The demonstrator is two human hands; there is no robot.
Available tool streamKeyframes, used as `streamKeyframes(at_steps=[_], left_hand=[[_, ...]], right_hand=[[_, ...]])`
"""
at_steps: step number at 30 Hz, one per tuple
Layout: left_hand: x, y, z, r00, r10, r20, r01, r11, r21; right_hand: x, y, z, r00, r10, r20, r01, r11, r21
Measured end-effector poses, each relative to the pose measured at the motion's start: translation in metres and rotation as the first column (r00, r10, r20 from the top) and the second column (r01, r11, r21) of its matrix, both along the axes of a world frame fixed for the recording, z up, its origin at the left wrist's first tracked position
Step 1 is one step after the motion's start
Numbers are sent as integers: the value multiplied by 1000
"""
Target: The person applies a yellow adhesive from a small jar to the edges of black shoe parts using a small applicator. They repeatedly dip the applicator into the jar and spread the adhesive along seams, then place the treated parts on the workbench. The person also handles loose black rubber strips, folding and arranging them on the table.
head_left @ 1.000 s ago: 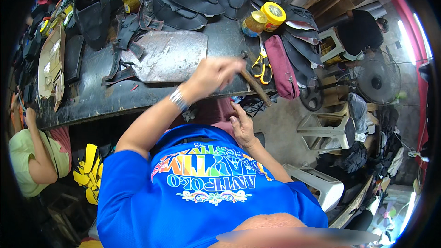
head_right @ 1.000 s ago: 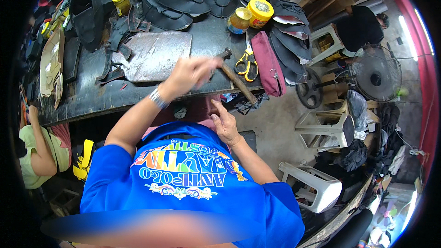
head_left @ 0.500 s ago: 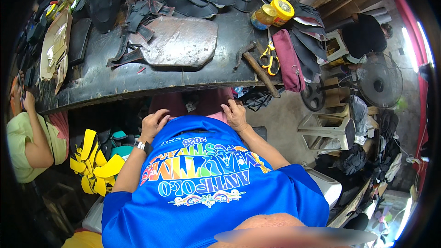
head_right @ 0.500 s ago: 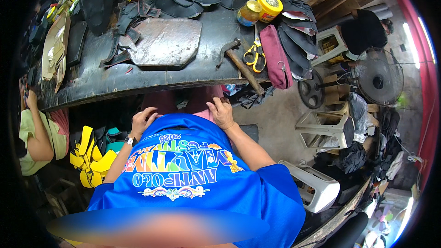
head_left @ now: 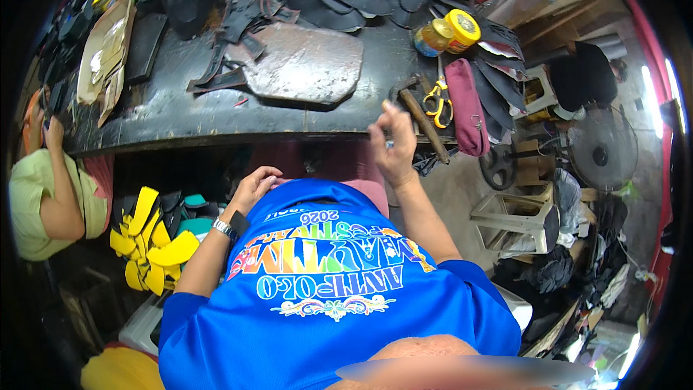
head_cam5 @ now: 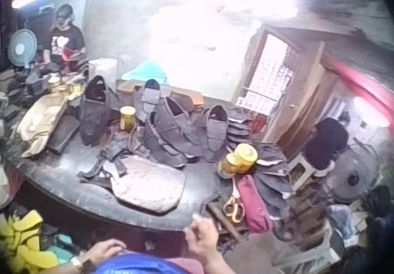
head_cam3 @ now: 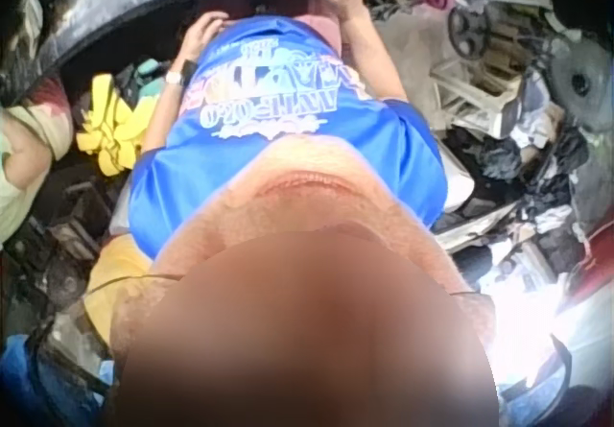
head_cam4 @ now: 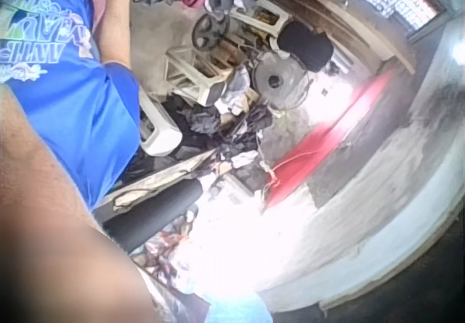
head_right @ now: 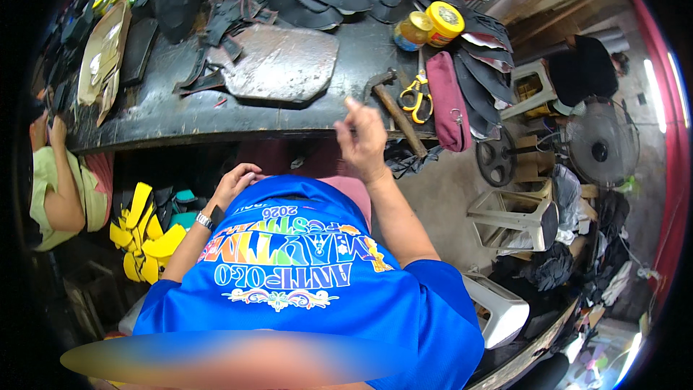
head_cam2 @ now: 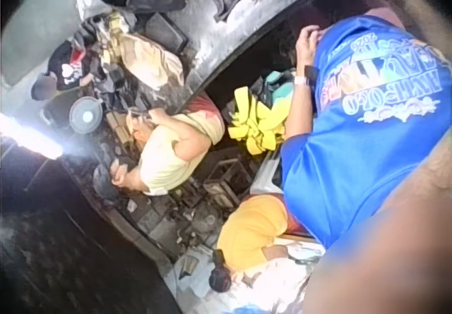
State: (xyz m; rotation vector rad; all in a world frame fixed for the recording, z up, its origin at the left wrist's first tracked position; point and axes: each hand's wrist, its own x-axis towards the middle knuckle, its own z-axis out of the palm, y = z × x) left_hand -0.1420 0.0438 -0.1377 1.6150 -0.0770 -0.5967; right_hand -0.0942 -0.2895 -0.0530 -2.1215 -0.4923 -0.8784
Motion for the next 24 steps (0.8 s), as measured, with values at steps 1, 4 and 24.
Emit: streamKeyframes(at_steps=[1,4,24], left_hand=[[-1,1,0,998,35,56,-40,996,77],[-2,3,4,988,153,27,-154,945,288],[106,63,109,301,-18,953,-698,677,234]], right_hand=[[11,0,1,998,-61,4,61,998,-29],[30,5,-2,976,-216,-32,202,950,-236],[30,12,-8,980,-196,-28,181,944,-276]])
